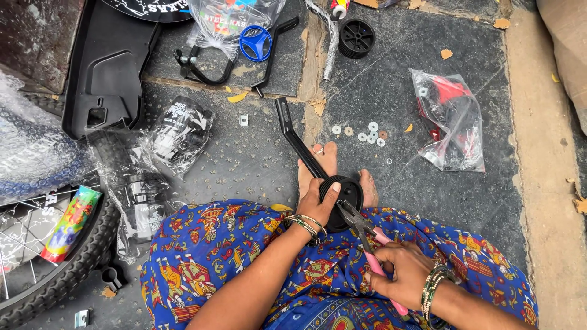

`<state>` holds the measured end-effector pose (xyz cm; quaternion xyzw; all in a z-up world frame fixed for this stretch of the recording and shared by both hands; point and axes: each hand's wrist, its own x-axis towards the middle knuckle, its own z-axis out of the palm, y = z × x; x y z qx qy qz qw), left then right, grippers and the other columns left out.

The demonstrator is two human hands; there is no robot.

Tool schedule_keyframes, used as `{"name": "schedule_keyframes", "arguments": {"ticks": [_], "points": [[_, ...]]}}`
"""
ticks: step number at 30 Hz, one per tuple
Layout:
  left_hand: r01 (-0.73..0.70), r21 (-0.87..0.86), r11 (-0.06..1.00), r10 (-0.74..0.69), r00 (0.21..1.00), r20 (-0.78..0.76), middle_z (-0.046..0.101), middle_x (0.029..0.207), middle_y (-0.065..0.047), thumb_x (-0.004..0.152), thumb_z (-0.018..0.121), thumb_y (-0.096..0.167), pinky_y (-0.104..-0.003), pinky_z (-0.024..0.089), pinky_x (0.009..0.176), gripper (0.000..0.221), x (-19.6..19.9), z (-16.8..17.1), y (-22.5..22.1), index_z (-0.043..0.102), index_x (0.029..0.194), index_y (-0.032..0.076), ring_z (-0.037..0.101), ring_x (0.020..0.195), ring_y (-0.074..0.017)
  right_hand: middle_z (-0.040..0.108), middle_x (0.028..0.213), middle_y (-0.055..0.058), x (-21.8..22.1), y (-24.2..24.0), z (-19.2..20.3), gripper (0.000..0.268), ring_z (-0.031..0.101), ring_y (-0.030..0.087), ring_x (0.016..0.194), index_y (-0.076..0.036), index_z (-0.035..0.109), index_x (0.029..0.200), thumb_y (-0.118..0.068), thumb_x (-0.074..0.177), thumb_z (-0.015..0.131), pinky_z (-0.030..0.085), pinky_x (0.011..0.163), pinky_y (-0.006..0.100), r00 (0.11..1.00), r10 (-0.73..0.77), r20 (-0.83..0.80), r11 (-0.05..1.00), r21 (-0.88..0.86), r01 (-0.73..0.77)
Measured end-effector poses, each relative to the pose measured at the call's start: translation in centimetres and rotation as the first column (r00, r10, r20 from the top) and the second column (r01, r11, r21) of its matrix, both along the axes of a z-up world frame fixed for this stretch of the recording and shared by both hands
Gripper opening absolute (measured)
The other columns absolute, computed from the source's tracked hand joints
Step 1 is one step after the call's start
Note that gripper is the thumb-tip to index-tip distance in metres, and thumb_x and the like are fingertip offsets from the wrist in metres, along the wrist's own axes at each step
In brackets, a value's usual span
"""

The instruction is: Assembling training wheels onto a bicycle component using pliers and fasteners.

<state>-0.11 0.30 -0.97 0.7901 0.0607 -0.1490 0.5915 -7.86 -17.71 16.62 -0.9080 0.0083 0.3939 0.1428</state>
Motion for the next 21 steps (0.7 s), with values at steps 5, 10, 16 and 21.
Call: {"name": "schedule_keyframes", "arguments": {"ticks": [5, 10, 16, 21], "points": [[-0.012, 0.009, 1.0, 0.012, 0.999, 0.031, 0.073, 0.1, -0.024, 0.096, 0.054, 0.059, -0.046, 0.054, 0.086, 0.059, 0.0, -0.4, 0.0, 0.055, 0.124, 0.008, 0.072, 0.096, -0.0409, 0.072, 0.07, 0.008, -0.1, 0.3, 0.2, 0.029, 0.072, 0.025, 0.077, -0.014, 0.071, 0.076, -0.042, 0.072, 0.078, 0.054, 0.078, 0.04, 0.999, -0.037, -0.019, 0.999, 0.025, 0.037], [0.012, -0.004, 1.0, -0.012, 1.0, -0.021, 0.074, 0.097, -0.021, 0.095, 0.053, 0.061, -0.044, 0.055, 0.084, 0.059, 0.2, 0.0, 0.2, 0.055, 0.122, 0.009, 0.073, 0.093, -0.0369, 0.073, 0.073, 0.008, -0.4, -1.0, -1.0, 0.027, 0.073, 0.023, 0.075, -0.013, 0.071, 0.079, -0.04, 0.077, 0.076, 0.054, 0.075, 0.037, 0.998, -0.056, -0.043, 0.992, 0.108, 0.06], [0.038, -0.038, 0.999, -0.041, 0.997, -0.07, 0.074, 0.095, -0.019, 0.094, 0.052, 0.062, -0.042, 0.055, 0.084, 0.059, 0.5, 0.5, 0.5, 0.056, 0.12, 0.009, 0.074, 0.092, -0.0332, 0.07, 0.083, 0.004, -1.7, -6.0, -5.5, 0.021, 0.064, 0.013, 0.08, -0.007, 0.071, 0.088, -0.027, 0.082, 0.077, 0.052, 0.076, 0.032, 0.955, -0.241, -0.172, 0.797, 0.526, 0.296], [0.044, -0.056, 0.997, -0.047, 0.998, -0.047, 0.074, 0.096, -0.018, 0.094, 0.052, 0.064, -0.04, 0.055, 0.084, 0.061, 0.6, -0.3, 0.4, 0.056, 0.12, 0.009, 0.074, 0.092, -0.0318, 0.07, 0.087, 0.004, -1.4, -5.8, -4.9, 0.019, 0.063, 0.014, 0.088, -0.005, 0.071, 0.088, -0.023, 0.083, 0.076, 0.051, 0.087, 0.033, 0.947, -0.243, -0.21, 0.752, 0.576, 0.321]]}}
